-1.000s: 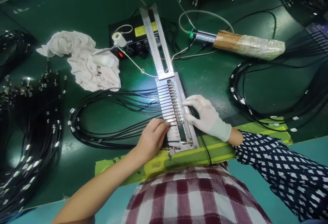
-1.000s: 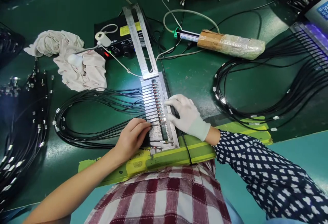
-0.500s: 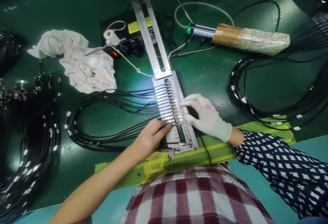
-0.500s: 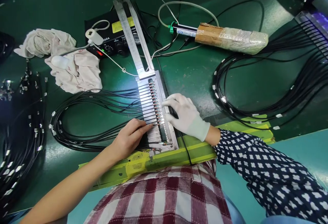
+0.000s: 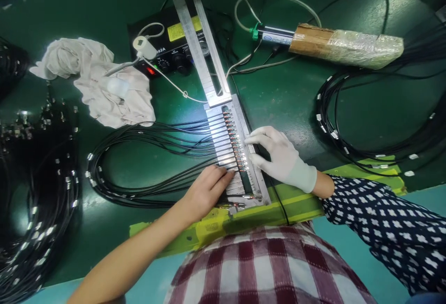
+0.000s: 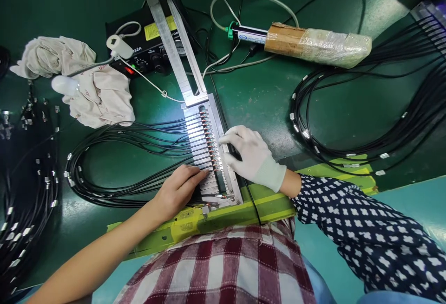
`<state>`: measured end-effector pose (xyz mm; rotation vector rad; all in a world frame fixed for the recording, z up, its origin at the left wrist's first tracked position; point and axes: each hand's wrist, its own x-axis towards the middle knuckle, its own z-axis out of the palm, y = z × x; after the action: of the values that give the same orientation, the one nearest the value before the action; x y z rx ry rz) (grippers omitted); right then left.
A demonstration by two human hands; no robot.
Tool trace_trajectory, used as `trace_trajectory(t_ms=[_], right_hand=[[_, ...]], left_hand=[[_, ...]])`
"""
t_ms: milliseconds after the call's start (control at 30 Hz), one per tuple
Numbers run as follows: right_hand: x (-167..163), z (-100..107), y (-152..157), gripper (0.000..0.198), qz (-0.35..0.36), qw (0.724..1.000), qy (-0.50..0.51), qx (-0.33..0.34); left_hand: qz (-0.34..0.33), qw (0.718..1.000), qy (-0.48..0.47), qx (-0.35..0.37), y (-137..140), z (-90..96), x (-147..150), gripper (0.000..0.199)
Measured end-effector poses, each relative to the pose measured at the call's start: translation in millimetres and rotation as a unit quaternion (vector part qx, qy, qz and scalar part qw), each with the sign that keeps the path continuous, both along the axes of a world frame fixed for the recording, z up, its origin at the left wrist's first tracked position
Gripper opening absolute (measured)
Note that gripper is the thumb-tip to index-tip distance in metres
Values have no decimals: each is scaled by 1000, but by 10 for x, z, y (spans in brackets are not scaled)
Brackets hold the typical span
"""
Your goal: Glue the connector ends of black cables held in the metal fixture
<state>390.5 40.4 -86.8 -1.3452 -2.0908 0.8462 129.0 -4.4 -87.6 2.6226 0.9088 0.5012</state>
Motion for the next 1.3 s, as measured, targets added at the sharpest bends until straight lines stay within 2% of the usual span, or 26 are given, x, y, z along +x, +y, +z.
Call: trace_trajectory(t_ms=[133,267,333,467,533,633,800,867,1033,1100,1167,1300], right_hand=[[-4,-11,14,29,1,1000,-2,0],[-10,-28,11,28,-10,1000,-11,11],[-8,-29,-8,28,-11,1000,-12,15],[6,-26,-64,29,7,1000,-9,20],[8,-28,-78,29,7,1000,-9,24],[6,-32,-69,27,-2,1000,-3,24],[15,-27,-49,28,4,1000,6,21],[22,-28,-50,28,5,1000,7,22],[20,-37,-44,27,3,1000,12,19],[10,-41,-37,26,-1,1000,11,17],[0,-43,-30,25,-7,1000,6,19],[-8,-38,-25,24,-8,1000,5,21]], left_hand=[[61,995,65,42,-136,-16,-33,47],[55,993,95,39,-168,-6,-42,48],[56,996,74,13,-170,44,-41,44],[71,990,22,-116,-257,170,-25,27],[73,986,-1,-147,-308,196,24,23],[60,989,-31,-134,-312,175,181,23],[40,989,-37,-140,-223,140,350,11],[62,986,-44,-149,-229,151,235,11],[147,978,-21,-147,-341,171,-320,11],[168,976,-8,-141,-387,161,-420,12],[164,978,-10,-130,-409,137,-377,18],[118,988,-24,-98,-373,76,-78,26]])
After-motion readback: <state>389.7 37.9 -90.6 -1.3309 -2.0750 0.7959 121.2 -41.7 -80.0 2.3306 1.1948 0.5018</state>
